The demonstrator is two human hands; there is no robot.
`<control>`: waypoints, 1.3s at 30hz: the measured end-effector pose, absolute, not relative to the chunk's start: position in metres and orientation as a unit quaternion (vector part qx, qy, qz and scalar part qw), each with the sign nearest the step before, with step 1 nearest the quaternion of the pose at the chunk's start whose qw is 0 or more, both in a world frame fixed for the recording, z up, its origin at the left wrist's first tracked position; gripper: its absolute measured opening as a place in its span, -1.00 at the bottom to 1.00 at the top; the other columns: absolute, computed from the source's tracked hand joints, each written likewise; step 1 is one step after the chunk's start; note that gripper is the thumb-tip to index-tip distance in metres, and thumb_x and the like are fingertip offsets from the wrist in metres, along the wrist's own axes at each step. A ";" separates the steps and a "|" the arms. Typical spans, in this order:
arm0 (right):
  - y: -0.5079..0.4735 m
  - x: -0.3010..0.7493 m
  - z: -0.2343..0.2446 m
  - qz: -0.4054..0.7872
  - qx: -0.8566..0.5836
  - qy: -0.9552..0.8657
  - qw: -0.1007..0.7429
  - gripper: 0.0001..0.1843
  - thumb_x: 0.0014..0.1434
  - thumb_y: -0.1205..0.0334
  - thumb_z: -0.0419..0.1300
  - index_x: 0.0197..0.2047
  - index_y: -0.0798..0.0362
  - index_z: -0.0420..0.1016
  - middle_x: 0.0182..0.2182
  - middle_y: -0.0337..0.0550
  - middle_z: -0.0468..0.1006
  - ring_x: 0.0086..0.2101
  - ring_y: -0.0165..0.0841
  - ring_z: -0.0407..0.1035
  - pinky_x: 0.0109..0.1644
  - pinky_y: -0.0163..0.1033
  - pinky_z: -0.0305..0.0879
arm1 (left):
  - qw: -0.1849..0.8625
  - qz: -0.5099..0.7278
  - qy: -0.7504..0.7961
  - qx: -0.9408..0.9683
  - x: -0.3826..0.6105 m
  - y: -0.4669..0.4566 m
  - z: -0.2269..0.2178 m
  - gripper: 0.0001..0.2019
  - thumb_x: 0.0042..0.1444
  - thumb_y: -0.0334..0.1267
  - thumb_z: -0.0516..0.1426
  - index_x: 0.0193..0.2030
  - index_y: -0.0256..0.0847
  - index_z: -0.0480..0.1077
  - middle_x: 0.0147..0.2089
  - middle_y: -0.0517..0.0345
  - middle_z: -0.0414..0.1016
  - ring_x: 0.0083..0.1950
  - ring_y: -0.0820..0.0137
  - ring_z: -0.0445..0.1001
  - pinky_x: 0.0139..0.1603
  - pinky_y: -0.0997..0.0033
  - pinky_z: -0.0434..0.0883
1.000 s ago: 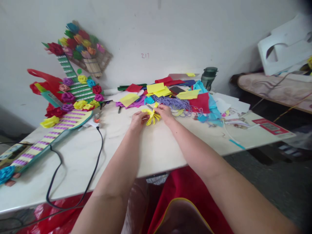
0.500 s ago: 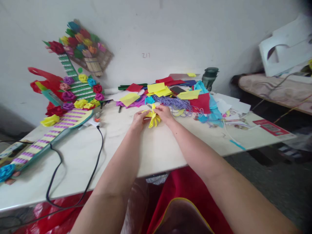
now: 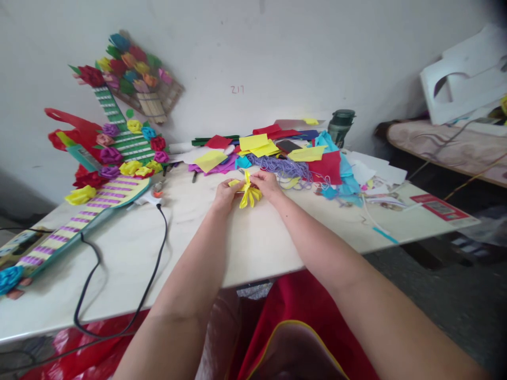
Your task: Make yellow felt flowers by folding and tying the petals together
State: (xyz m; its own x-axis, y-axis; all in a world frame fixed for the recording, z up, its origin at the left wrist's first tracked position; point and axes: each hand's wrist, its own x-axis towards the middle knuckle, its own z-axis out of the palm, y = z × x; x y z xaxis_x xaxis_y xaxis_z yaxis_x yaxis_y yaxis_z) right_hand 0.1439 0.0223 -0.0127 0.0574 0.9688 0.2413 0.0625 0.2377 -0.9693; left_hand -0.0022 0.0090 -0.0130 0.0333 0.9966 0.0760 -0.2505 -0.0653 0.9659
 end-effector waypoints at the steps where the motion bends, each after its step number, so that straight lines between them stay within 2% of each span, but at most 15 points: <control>1: 0.021 0.143 -0.011 0.406 -0.467 -0.553 0.557 -0.91 -0.01 0.25 0.24 -0.49 0.08 0.52 -0.62 -0.33 0.46 -0.52 -0.43 0.37 -0.26 -0.24 0.39 | 0.554 0.565 0.402 0.461 -0.002 0.008 -0.012 -0.57 -0.45 -0.13 0.42 -0.45 -0.30 0.41 -0.50 0.20 0.47 -0.47 0.44 0.43 -0.41 0.42 0.38; 9: 0.018 0.141 -0.009 0.399 -0.477 -0.560 0.548 -0.93 -0.05 0.28 0.28 -0.50 0.09 0.53 -0.64 -0.34 0.46 -0.55 -0.45 0.37 -0.29 -0.26 0.40 | 0.544 0.555 0.434 0.456 -0.001 0.007 -0.010 -0.58 -0.52 -0.25 0.41 -0.43 -0.29 0.41 -0.48 0.19 0.50 -0.46 0.44 0.45 -0.42 0.44 0.39; 16: 0.019 0.141 -0.010 0.423 -0.454 -0.563 0.546 -0.93 -0.03 0.27 0.28 -0.49 0.08 0.53 -0.64 -0.32 0.48 -0.55 -0.43 0.39 -0.28 -0.22 0.43 | 0.548 0.558 0.433 0.448 -0.002 0.009 -0.011 -0.66 -0.44 -0.25 0.35 -0.45 -0.28 0.41 -0.52 0.20 0.47 -0.51 0.46 0.43 -0.46 0.46 0.37; 23: 0.021 0.141 -0.013 0.444 -0.440 -0.559 0.544 -0.94 -0.02 0.27 0.26 -0.42 0.07 0.51 -0.63 -0.32 0.49 -0.54 -0.41 0.42 -0.26 -0.20 0.46 | 0.538 0.556 0.448 0.448 -0.001 0.006 -0.007 -0.73 -0.38 -0.26 0.33 -0.48 -0.28 0.41 -0.55 0.19 0.45 -0.54 0.45 0.41 -0.48 0.46 0.35; 26: 0.022 0.142 -0.014 0.443 -0.431 -0.558 0.553 -0.87 -0.03 0.27 0.27 -0.34 0.05 0.48 -0.62 -0.35 0.49 -0.53 -0.42 0.44 -0.28 -0.22 0.45 | 0.532 0.562 0.450 0.446 -0.001 0.007 -0.008 -0.73 -0.39 -0.26 0.32 -0.48 -0.27 0.41 -0.55 0.21 0.45 -0.54 0.45 0.41 -0.49 0.46 0.35; 33: 0.030 0.143 -0.021 0.349 -0.436 -0.610 0.562 -0.81 -0.04 0.34 0.22 -0.28 0.03 0.47 -0.61 -0.40 0.45 -0.47 -0.40 0.47 -0.20 -0.23 0.44 | 0.524 0.567 0.449 0.450 -0.001 0.008 -0.009 -0.73 -0.40 -0.25 0.30 -0.48 -0.27 0.41 -0.57 0.21 0.44 -0.56 0.46 0.38 -0.52 0.48 0.31; 39: 0.033 0.144 -0.026 0.305 -0.435 -0.649 0.545 -0.85 0.01 0.31 0.17 -0.30 0.02 0.52 -0.45 -0.30 0.57 -0.37 -0.40 0.48 -0.12 -0.24 0.42 | 0.504 0.566 0.465 0.457 0.001 0.005 -0.005 -0.77 -0.36 -0.27 0.29 -0.50 -0.26 0.40 -0.57 0.22 0.42 -0.57 0.48 0.35 -0.52 0.48 0.29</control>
State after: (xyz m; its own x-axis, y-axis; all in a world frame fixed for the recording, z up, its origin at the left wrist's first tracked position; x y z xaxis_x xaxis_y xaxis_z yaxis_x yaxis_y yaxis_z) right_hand 0.1445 0.0331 -0.0261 -0.0285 0.8967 0.4417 0.2326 0.4357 -0.8695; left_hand 0.0010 0.0047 -0.0054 -0.0746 0.9960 0.0493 -0.1450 -0.0597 0.9876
